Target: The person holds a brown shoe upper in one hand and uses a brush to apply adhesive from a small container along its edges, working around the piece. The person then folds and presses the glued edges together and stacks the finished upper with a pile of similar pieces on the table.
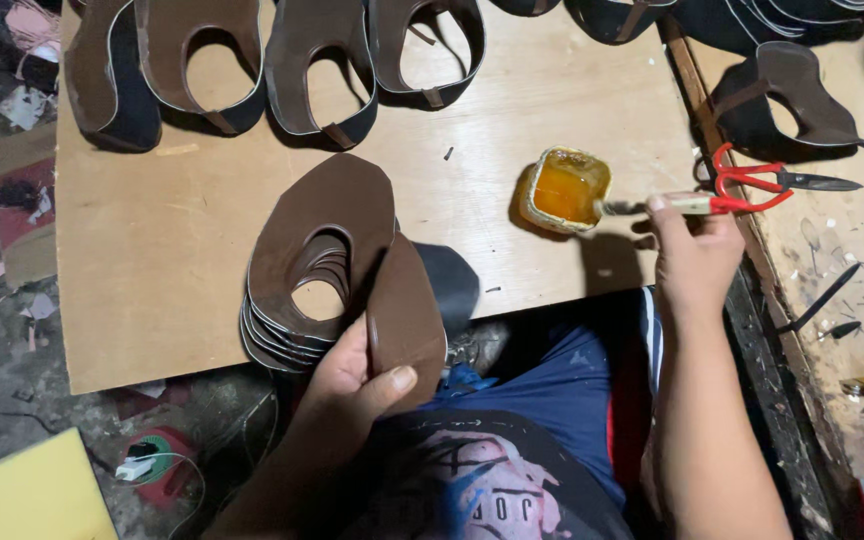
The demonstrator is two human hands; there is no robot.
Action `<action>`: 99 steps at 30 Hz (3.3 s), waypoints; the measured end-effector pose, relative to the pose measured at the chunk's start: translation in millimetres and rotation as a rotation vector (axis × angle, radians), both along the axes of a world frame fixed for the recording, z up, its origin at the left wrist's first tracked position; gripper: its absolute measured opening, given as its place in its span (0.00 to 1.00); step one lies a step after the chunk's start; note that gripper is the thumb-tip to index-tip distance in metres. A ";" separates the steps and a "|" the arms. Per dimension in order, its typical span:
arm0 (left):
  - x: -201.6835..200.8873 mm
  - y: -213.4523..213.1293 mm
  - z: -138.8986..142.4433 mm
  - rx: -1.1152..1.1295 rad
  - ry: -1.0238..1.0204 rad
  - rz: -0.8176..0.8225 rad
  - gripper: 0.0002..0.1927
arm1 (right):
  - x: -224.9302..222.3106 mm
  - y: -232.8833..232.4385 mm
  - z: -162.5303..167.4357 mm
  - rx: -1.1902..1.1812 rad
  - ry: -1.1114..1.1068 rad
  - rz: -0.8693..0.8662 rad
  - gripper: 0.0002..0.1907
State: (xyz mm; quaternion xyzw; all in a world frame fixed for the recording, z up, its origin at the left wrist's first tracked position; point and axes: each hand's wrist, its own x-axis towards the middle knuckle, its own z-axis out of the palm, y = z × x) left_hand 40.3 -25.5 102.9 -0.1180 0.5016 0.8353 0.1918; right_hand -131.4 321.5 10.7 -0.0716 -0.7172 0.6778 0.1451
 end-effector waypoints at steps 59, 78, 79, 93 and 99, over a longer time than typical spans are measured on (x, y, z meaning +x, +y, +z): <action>-31.3 39.3 0.9 -0.205 0.262 0.061 0.16 | 112.7 -81.0 89.0 0.004 0.208 0.713 0.15; -31.8 41.7 6.9 -0.260 0.349 0.129 0.17 | 118.9 -90.5 100.0 0.256 0.288 0.811 0.13; -33.2 41.5 6.7 -0.239 0.349 0.148 0.18 | 120.0 -90.5 98.6 0.245 0.276 0.803 0.13; -31.4 40.6 -1.0 -0.055 0.291 0.125 0.18 | 119.8 -82.4 100.9 0.100 0.296 0.714 0.12; -34.6 46.0 4.2 0.039 0.311 0.157 0.21 | 120.0 -77.4 96.7 0.240 0.272 0.739 0.13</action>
